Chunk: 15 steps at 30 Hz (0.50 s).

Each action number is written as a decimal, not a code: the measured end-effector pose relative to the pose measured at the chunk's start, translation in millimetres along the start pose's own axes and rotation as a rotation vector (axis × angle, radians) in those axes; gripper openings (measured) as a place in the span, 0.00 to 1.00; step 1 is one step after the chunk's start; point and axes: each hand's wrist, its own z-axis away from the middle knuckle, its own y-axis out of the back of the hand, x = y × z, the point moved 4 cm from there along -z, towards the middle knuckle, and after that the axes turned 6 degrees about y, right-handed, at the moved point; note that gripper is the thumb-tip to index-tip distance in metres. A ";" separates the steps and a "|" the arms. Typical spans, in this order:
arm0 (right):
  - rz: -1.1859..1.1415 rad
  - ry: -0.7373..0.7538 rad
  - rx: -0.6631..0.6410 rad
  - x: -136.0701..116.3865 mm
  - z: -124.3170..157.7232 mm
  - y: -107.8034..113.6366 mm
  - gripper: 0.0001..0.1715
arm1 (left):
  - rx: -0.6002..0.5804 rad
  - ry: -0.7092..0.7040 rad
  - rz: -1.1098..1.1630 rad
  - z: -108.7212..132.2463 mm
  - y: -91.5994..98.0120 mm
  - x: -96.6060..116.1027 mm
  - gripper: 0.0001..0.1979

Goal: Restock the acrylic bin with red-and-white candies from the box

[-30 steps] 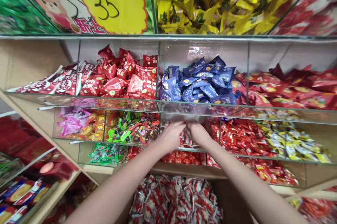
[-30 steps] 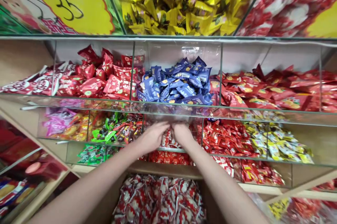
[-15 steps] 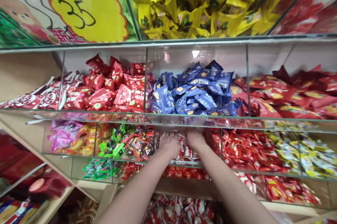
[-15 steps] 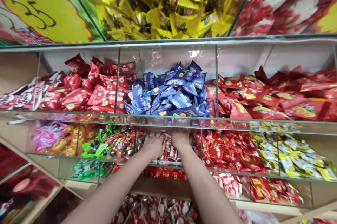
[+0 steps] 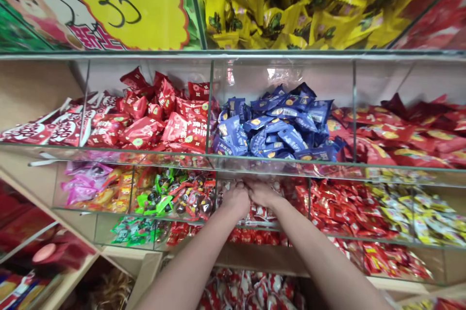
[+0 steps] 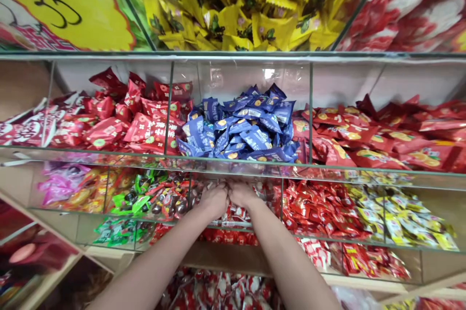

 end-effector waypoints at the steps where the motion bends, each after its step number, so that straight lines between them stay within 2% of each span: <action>1: -0.001 -0.003 -0.007 1.1 0.2 -0.5 0.27 | -0.014 0.000 0.005 -0.6 0.6 0.0 0.19; 6: 0.001 -0.057 -0.035 7.9 1.1 -4.6 0.25 | -0.083 0.013 0.042 1.0 -1.6 -1.5 0.19; 11: -0.017 -0.072 -0.034 10.0 1.3 -7.1 0.22 | -0.045 0.040 0.074 10.1 -7.8 -3.8 0.24; 15: -0.021 -0.124 0.026 13.1 1.9 -6.0 0.25 | -0.025 0.053 0.084 11.7 -8.9 -4.4 0.24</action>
